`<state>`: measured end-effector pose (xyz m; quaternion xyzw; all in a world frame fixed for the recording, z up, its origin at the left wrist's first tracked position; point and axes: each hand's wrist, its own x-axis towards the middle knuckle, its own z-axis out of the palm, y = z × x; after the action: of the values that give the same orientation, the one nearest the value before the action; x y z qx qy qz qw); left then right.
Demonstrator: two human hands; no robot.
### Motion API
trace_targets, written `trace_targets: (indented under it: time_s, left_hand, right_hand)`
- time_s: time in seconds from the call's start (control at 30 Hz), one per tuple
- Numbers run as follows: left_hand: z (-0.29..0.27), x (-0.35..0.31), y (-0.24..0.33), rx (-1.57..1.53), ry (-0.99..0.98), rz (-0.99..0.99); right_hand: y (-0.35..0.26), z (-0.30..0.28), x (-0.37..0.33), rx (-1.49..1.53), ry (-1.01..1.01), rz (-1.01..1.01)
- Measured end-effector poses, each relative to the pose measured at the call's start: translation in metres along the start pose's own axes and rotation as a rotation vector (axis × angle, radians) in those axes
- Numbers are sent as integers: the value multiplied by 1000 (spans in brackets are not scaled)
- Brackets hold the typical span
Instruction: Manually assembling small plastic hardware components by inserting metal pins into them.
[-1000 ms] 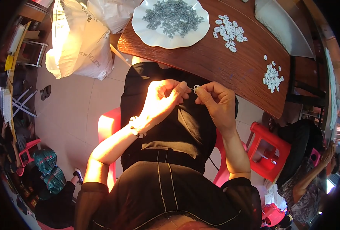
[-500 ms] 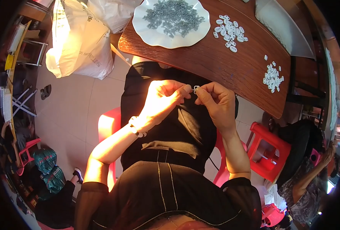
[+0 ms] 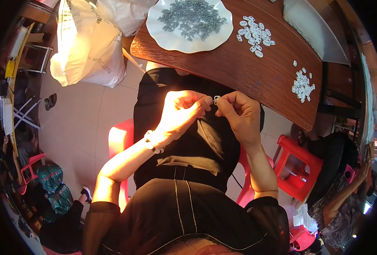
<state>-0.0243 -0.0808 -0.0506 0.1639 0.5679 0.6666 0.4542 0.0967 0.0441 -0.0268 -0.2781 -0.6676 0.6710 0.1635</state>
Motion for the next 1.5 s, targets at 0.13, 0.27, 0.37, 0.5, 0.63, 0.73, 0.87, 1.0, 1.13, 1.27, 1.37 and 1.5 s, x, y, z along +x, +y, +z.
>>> trace_targets:
  time_s: [0.13,0.27,0.37,0.5,0.63,0.73,0.87,1.0,1.13,1.27,1.37,1.5]
  left_hand:
    - [0,-1,-1,7,1,12]
    - [-1,0,-1,26,3,27]
    - [2,0,1,-5,-4,-25]
    - [2,1,3,-9,-2,-32]
    - [0,2,9,-109,-45,-56]
    - [-1,2,9,-84,-48,-47]
    - [-3,4,11,34,-19,-5]
    - [-1,4,13,4,-21,-10]
    - [0,5,14,10,-16,-9]
    - [0,6,18,64,33,99]
    - [1,9,23,103,96,245]
    - [-1,17,44,233,197,381]
  right_hand:
    - [0,0,0,-29,-10,-6]
    - [1,-1,2,-51,-25,-2]
    - [0,-2,1,-33,-8,-3]
    - [-4,-4,3,22,5,5]
    - [-7,-9,4,36,26,19]
    - [-8,-9,3,81,53,10]
    - [-9,-11,4,69,45,33]
    - [-10,-12,3,77,36,24]
    - [-12,-12,4,103,37,15]
    - [-12,-13,3,90,12,4]
    - [-17,-14,2,122,22,4]
    - [-21,-16,0,157,18,-9]
